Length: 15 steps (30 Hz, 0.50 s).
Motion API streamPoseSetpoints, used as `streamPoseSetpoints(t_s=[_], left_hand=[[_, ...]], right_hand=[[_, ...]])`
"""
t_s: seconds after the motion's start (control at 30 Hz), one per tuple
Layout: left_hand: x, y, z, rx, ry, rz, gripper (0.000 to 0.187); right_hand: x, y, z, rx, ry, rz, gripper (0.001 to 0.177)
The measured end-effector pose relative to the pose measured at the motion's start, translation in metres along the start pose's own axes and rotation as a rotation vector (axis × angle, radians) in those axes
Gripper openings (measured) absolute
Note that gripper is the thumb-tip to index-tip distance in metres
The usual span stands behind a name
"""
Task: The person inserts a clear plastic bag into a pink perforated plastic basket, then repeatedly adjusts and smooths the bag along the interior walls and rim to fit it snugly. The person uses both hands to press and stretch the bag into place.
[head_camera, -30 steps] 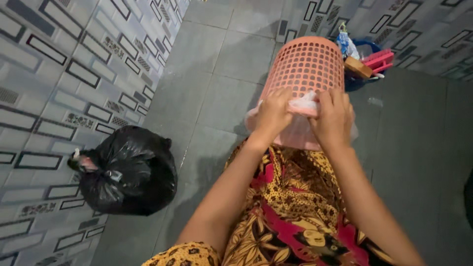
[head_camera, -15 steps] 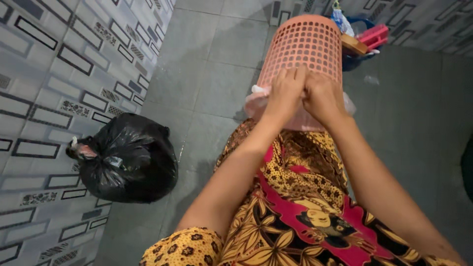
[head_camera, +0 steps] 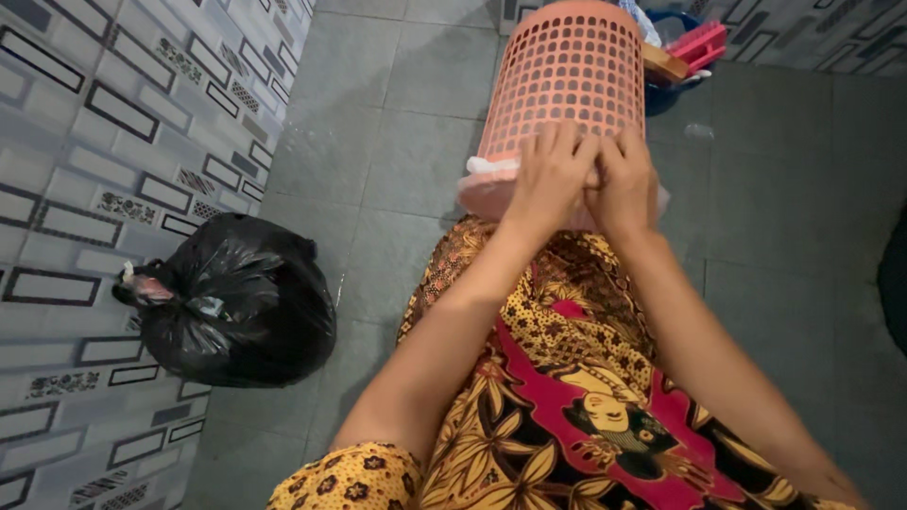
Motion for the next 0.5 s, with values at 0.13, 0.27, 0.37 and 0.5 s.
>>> streamPoseSetpoints(t_s=[0.13,0.27,0.37,0.5], left_hand=[[-0.001,0.011,0.005,0.005,0.082,-0.004,0.025],[-0.017,0.022,0.008,-0.053,0.118,0.001,0.029],[-0.034,0.024,0.006,-0.083,0.114,-0.004,0.031],[-0.044,0.026,-0.010,-0.105,0.120,-0.024,0.030]], right_hand=[[-0.003,0.009,0.003,0.001,-0.034,-0.034,0.041],[0.000,0.014,0.007,-0.016,-0.029,0.014,0.038],[0.003,0.022,0.000,0.071,0.033,0.035,0.037],[0.002,0.028,0.002,0.077,0.038,0.029,0.027]])
Point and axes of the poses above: each hand's wrist, its own y-axis away from the middle knuckle, its own z-axis out of the palm, x = y × z, the point moved 10 cm from there along -y, towards the middle knuckle, and after that the axes turned 2 degrees about y, right-handed, at the moved point
